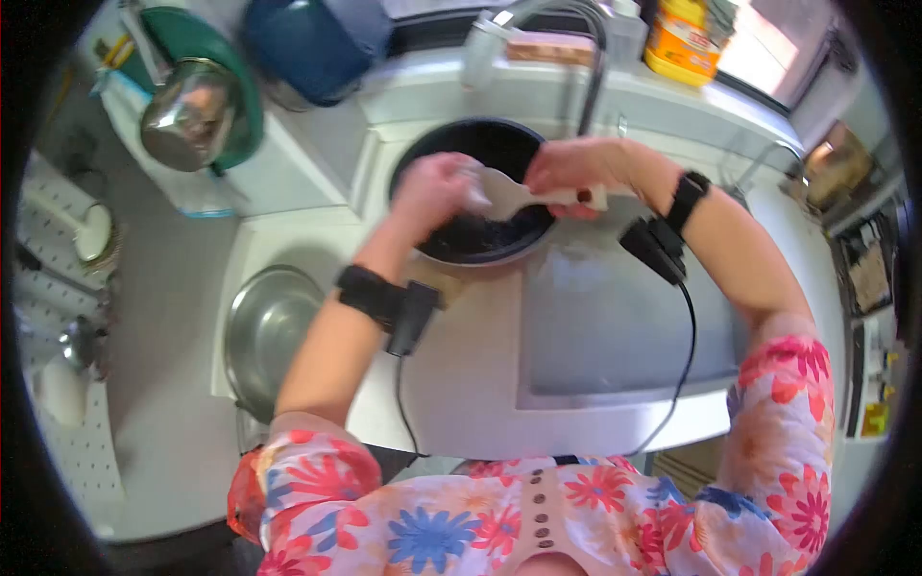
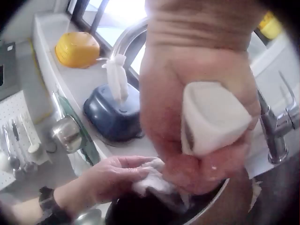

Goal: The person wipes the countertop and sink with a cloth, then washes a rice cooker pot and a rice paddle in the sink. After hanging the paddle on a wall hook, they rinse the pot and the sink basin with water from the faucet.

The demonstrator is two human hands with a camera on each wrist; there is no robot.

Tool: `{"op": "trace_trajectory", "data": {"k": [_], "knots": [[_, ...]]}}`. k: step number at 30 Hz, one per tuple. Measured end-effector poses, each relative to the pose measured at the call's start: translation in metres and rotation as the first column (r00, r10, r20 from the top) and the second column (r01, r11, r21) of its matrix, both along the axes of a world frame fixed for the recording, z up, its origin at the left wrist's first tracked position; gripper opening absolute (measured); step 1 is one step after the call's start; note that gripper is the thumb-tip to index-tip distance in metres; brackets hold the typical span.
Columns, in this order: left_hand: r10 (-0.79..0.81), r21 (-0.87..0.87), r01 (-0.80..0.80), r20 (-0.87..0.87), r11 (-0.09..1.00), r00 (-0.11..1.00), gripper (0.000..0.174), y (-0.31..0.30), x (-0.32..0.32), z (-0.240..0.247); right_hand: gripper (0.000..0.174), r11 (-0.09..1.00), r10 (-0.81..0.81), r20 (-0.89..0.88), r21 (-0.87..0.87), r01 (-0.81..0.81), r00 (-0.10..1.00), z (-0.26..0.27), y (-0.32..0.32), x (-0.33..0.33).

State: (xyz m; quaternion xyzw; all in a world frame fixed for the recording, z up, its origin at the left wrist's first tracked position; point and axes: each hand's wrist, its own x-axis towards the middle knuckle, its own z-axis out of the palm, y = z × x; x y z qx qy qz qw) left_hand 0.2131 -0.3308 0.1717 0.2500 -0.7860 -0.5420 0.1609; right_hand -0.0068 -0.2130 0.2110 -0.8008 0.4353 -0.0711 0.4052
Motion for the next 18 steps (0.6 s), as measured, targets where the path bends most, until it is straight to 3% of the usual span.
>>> {"op": "trace_trajectory", "data": {"k": [1,2,3,4,6,7,8,9,10,11,12,13,14,16,18], "knots": [[-0.097,-0.034,0.097,0.007,0.995,0.995,0.033,0.010,-0.003,0.001,0.018,0.998,-0.067,0.064,0.024,0.066,0.996,-0.001,0.006,0.011],[-0.096,-0.222,0.105,0.054,0.969,0.994,0.036,0.016,-0.006,-0.005,0.018,0.999,-0.043,0.069,-0.003,0.043,0.997,0.001,0.009,0.026],[-0.094,-0.392,0.127,0.101,0.911,0.990,0.038,0.017,-0.008,-0.010,0.013,0.891,-0.409,0.174,0.289,0.351,0.896,0.004,0.016,0.040],[-0.081,-0.404,0.116,0.101,0.908,0.992,0.038,0.013,-0.009,-0.009,0.009,0.613,-0.729,0.150,0.576,0.540,0.668,0.008,0.022,0.050],[-0.049,-0.574,0.179,0.234,0.799,0.971,0.043,0.006,-0.008,-0.008,0.014,0.629,-0.723,0.155,0.553,0.547,0.674,0.018,0.031,0.062],[-0.044,-0.574,0.176,0.237,0.799,0.970,0.043,0.003,-0.005,-0.007,0.025,0.629,-0.726,0.153,0.540,0.559,0.670,0.022,0.035,0.065],[-0.009,-0.552,0.188,0.310,0.813,0.951,0.044,-0.002,-0.003,-0.005,0.014,0.622,-0.743,0.176,0.537,0.569,0.646,0.026,0.036,0.067],[0.015,-0.526,0.201,0.378,0.827,0.926,0.044,-0.005,-0.003,-0.004,0.014,0.615,-0.748,0.171,0.543,0.572,0.642,0.024,0.036,0.065],[0.008,-0.377,0.190,0.463,0.907,0.886,0.043,-0.006,-0.002,0.003,0.014,0.647,-0.721,0.176,0.518,0.559,0.670,0.021,0.035,0.060],[0.000,-0.444,0.228,0.457,0.867,0.889,0.038,-0.007,-0.002,0.002,0.014,0.673,-0.697,0.176,0.496,0.548,0.696,0.021,0.037,0.057],[0.024,-0.440,0.247,0.525,0.863,0.851,0.035,-0.009,-0.006,0.000,0.013,0.695,-0.677,0.132,0.438,0.570,0.724,0.022,0.036,0.056],[0.067,-0.549,0.339,0.589,0.764,0.805,0.031,-0.016,-0.012,-0.012,0.012,0.725,-0.640,0.064,0.380,0.574,0.765,0.020,0.031,0.051],[0.145,-0.603,0.325,0.599,0.729,0.787,0.018,-0.013,-0.015,-0.014,0.020,0.709,-0.660,0.037,0.361,0.606,0.750,0.022,0.025,0.046],[0.108,-0.548,0.497,0.737,0.673,0.667,0.019,-0.014,-0.016,-0.018,0.028,0.689,-0.680,-0.001,0.344,0.638,0.734,0.025,0.011,0.041],[0.074,-0.498,0.569,0.791,0.654,0.607,0.019,-0.015,-0.020,-0.022,0.020,0.821,-0.495,-0.329,0.126,0.556,0.804,0.027,-0.002,0.042]]}}
